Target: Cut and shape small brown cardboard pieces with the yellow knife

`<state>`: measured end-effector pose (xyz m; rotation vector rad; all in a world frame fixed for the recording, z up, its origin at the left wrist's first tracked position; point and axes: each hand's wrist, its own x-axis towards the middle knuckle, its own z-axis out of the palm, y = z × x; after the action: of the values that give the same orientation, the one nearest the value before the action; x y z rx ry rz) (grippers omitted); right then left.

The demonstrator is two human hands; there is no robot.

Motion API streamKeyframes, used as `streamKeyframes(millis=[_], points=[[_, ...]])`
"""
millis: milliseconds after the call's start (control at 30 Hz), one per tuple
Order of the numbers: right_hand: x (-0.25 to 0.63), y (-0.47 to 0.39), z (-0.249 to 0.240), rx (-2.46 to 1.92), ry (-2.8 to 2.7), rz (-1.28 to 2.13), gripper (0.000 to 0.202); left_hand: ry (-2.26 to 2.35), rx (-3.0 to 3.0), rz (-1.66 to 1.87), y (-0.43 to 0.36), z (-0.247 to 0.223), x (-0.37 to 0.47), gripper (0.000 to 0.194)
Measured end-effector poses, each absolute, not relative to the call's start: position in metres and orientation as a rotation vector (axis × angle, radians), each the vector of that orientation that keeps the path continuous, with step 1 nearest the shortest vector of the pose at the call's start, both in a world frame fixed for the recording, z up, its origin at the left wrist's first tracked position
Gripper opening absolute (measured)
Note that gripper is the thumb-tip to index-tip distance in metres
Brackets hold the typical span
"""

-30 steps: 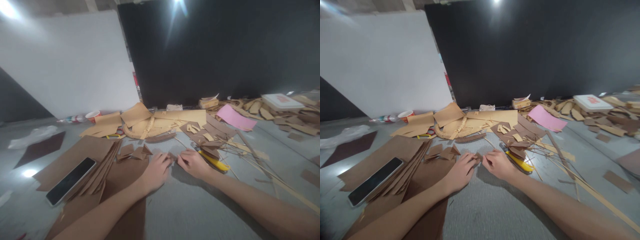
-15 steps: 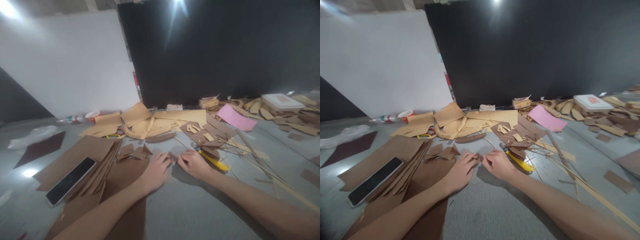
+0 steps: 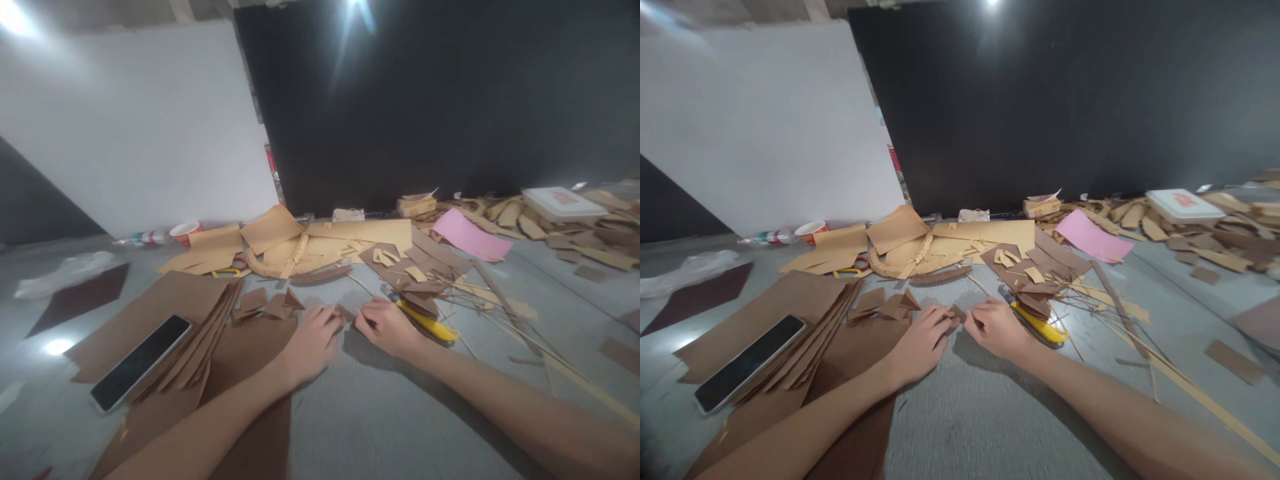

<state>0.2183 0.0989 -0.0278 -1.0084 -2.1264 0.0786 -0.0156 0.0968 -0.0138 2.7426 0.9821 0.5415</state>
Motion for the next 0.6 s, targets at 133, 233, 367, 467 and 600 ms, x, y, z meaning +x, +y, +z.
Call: streamKeyframes(millis=[133, 233, 367, 467, 600], points=[[0.2174, 0.0992, -0.0268, -1.002, -2.125, 0.092, 0.047, 0.984, 2.747, 0.532, 0.0964, -0.0127, -0.0154, 0.039], [0.2168, 0.0994, -0.0269, -0.993, -2.132, 0.076, 0.046, 0.99, 2.747, 0.537, 0.0963, -0.0132, -0.0155, 0.039], [0.2166, 0.0996, -0.0275, -1.002, -2.129, 0.066, 0.047, 0.984, 2.749, 0.548, 0.0973, -0.0152, -0.016, 0.037], [0.217, 0.1, -0.0281, -1.004, -2.129, 0.067, 0.046, 0.975, 2.746, 0.545, 0.0976, -0.0158, -0.0163, 0.038], [0.2178, 0.1008, -0.0293, -1.009, -2.141, 0.073, 0.046, 0.995, 2.745, 0.531, 0.0968, -0.0147, -0.016, 0.039]])
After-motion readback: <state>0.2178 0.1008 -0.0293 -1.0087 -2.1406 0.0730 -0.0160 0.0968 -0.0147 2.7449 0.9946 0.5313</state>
